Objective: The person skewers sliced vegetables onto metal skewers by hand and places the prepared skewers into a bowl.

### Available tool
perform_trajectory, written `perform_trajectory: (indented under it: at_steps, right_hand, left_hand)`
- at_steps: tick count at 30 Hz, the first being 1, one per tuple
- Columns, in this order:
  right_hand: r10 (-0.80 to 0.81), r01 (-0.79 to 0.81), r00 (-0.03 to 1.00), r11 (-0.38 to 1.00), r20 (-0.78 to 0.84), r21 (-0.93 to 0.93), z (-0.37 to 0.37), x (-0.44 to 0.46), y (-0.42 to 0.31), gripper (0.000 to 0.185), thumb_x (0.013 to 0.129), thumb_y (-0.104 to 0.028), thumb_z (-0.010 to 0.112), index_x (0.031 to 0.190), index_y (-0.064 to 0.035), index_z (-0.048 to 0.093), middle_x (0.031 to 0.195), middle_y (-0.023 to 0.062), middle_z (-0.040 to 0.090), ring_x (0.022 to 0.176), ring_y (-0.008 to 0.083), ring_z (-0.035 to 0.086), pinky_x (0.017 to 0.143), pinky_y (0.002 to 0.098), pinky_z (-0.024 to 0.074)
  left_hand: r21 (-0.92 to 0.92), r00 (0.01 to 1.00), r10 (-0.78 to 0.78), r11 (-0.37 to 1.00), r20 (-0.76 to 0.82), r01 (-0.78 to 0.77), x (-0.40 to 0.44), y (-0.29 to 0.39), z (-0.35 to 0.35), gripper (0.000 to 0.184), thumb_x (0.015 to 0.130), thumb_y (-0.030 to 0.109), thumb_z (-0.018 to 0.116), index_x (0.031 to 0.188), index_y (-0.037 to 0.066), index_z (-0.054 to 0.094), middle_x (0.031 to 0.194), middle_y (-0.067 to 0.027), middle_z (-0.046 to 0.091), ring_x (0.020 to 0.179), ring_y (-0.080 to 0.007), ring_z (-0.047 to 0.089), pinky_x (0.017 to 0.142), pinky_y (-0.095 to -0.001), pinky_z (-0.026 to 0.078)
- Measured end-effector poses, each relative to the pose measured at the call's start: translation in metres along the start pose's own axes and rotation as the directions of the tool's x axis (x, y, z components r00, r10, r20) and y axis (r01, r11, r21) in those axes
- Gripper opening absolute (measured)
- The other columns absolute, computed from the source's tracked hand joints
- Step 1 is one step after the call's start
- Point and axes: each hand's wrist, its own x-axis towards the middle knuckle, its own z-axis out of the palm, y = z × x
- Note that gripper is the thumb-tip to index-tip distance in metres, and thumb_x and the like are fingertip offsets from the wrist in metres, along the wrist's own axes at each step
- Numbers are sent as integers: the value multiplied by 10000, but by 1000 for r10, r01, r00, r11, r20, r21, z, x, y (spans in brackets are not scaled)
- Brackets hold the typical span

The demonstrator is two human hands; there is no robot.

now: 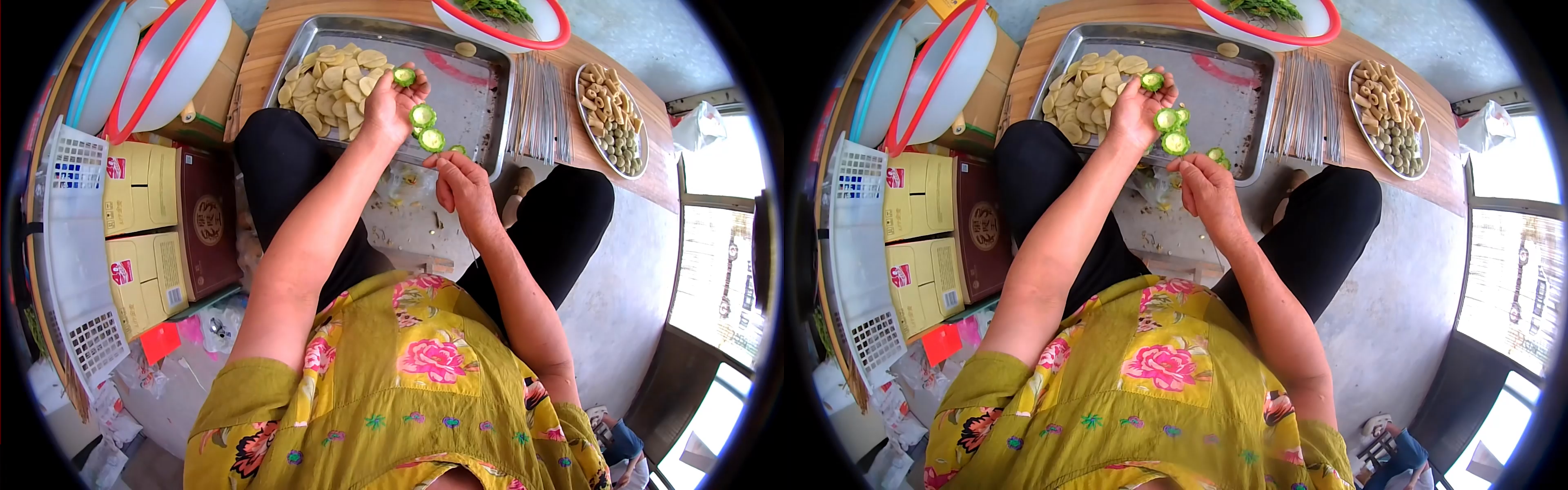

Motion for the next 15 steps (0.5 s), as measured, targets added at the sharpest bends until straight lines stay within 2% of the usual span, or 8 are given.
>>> perform_trajectory:
  at_steps: [3,6,15]
  right_hand:
    - [15,-15,1000,1000,8,-7,1,-1,-4,231,980,-155,430,962,3,597,491,-35,368,435,57,312,458,219,286]
    - [-4,4,1000,1000,5,5,0,0,0,235,975,-170,438,949,-11,608,488,-41,385,416,48,329,426,219,286]
    - [13,-13,1000,1000,7,-2,0,0,-1,242,978,-175,434,961,-6,607,492,-40,382,426,48,335,439,220,299]
  left_hand:
    - [16,1000,3,1000,-12,-3,-1,0,1,366,992,260,377,1066,-57,544,982,-172,604,911,-258,592,873,-393,499]
    - [31,1000,10,999,-22,-10,-2,-1,3,366,991,258,376,1062,-58,546,976,-171,604,912,-258,592,875,-394,499]
    - [27,999,3,1000,-46,-2,-2,-2,3,371,998,268,366,1071,-54,535,979,-168,595,910,-258,589,877,-394,502]
